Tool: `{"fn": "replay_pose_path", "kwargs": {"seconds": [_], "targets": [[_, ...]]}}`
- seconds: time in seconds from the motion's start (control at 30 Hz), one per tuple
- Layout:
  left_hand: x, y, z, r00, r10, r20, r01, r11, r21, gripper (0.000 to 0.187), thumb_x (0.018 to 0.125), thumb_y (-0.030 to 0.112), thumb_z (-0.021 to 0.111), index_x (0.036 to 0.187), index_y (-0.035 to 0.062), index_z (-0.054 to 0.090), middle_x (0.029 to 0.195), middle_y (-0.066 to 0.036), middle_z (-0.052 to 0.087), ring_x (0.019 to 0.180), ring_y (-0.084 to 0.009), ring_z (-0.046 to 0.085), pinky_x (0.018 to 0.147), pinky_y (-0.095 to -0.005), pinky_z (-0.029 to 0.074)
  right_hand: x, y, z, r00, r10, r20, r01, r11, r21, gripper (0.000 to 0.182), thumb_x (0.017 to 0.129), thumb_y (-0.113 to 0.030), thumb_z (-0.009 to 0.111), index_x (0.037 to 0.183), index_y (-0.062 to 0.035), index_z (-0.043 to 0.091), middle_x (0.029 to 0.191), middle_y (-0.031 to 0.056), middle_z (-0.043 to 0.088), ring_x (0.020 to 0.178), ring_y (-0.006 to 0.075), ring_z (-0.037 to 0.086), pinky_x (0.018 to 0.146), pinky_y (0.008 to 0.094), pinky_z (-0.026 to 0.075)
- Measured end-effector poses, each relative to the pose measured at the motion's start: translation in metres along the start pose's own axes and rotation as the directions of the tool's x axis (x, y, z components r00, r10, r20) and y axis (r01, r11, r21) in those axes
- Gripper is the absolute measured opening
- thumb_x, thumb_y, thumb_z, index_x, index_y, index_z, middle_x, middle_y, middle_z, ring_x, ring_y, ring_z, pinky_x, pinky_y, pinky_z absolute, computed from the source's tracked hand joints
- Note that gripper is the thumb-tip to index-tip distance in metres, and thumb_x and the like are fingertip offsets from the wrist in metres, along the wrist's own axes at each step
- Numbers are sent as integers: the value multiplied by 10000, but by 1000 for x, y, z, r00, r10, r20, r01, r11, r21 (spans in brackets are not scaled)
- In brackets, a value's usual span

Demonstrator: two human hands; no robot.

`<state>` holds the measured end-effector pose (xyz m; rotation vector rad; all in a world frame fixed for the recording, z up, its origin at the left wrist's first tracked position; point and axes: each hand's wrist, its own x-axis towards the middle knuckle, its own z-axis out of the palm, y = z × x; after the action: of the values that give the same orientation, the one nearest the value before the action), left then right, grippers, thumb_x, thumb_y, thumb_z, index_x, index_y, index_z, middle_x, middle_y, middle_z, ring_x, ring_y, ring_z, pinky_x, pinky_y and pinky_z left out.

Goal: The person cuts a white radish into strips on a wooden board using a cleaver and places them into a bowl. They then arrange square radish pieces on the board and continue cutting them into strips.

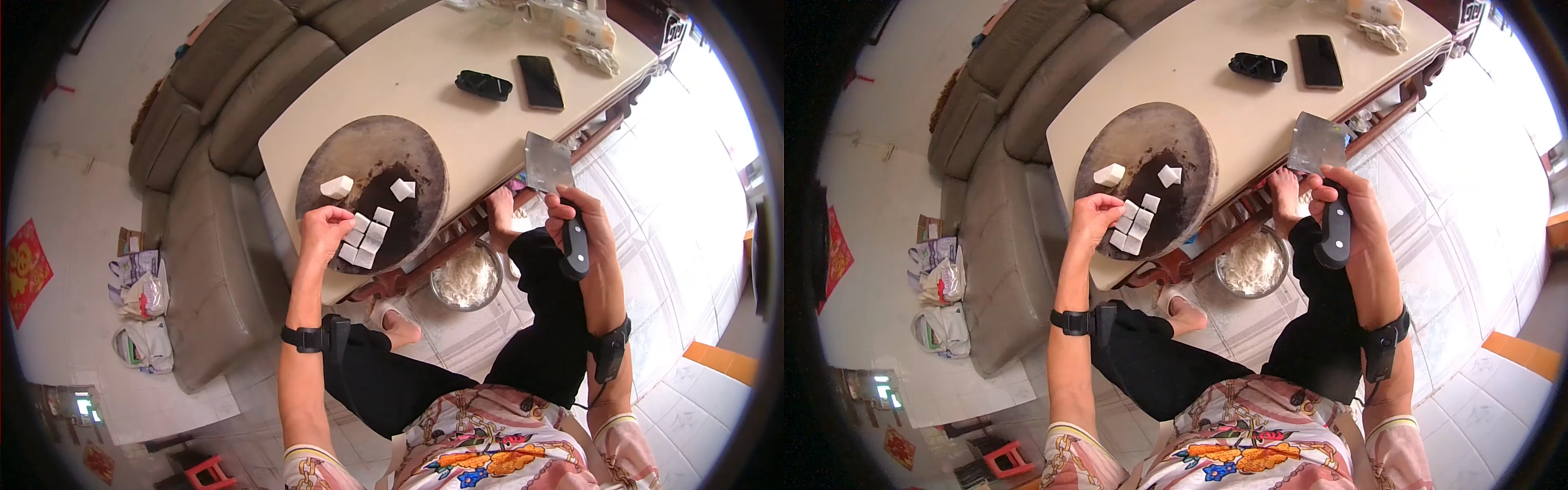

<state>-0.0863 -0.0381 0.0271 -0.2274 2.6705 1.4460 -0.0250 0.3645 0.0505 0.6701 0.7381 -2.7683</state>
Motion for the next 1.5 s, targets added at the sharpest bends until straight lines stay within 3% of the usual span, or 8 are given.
{"fn": "replay_pose_path", "kwargs": {"seconds": [0.23,0.4,0.53,0.87,0.93,1.07,1.27,1.5], "targets": [[0,7,3,999,46,-22,-43,987,153,114,743,42,715,845,-6,702,724,-56,674,654,-107,616,624,-258,506,2,-2,-6,1000,29,10,-29,998,63,111,879,-56,559,909,-10,462,762,117,573,495,69,492,457,202,461],[8,40,35,940,339,-34,-330,931,156,204,752,112,733,927,9,706,747,-82,687,654,-124,628,646,-276,513,2,-3,-6,1000,28,11,-28,998,52,109,882,-68,560,891,-17,464,756,100,573,496,65,497,455,203,465],[12,62,65,922,384,50,-379,868,321,346,714,117,768,1025,0,674,904,-124,664,694,-178,621,656,-312,522,-1,-4,-3,1000,28,12,-29,998,57,108,884,-81,556,886,-23,466,755,92,571,497,59,491,454,204,457],[19,63,60,957,288,31,-287,929,236,170,726,27,755,866,5,661,759,-36,651,689,-96,594,658,-251,507,-1,-4,-6,999,16,29,-17,999,48,99,883,-82,547,882,-22,468,751,83,567,502,51,477,454,191,430],[27,55,48,956,282,78,-282,959,-6,126,764,0,731,856,18,647,761,-13,641,709,-75,589,659,-228,496,-2,-4,-6,999,20,40,-22,999,49,100,882,-82,550,882,-23,470,750,84,569,503,51,480,457,190,432],[26,57,13,966,228,123,-227,974,-22,107,799,0,705,883,18,640,780,1,634,712,-67,582,682,-202,480,-3,-4,-4,1000,7,-6,-7,999,46,108,875,-76,565,883,-24,471,755,95,582,501,55,489,461,185,442],[21,50,-11,962,185,200,-202,977,66,76,820,50,683,884,26,650,797,4,635,670,-45,555,539,-193,426,1,-3,-5,1000,18,-10,-17,997,80,112,876,-59,568,893,-18,465,754,109,585,490,63,494,449,192,456],[27,40,-2,965,124,231,-146,986,77,83,789,46,687,853,-3,668,778,-33,658,697,-91,614,561,-240,501,-2,-2,2,1000,3,-27,-2,999,53,118,884,-58,552,902,-11,445,748,112,572,476,61,476,438,194,443]]}}
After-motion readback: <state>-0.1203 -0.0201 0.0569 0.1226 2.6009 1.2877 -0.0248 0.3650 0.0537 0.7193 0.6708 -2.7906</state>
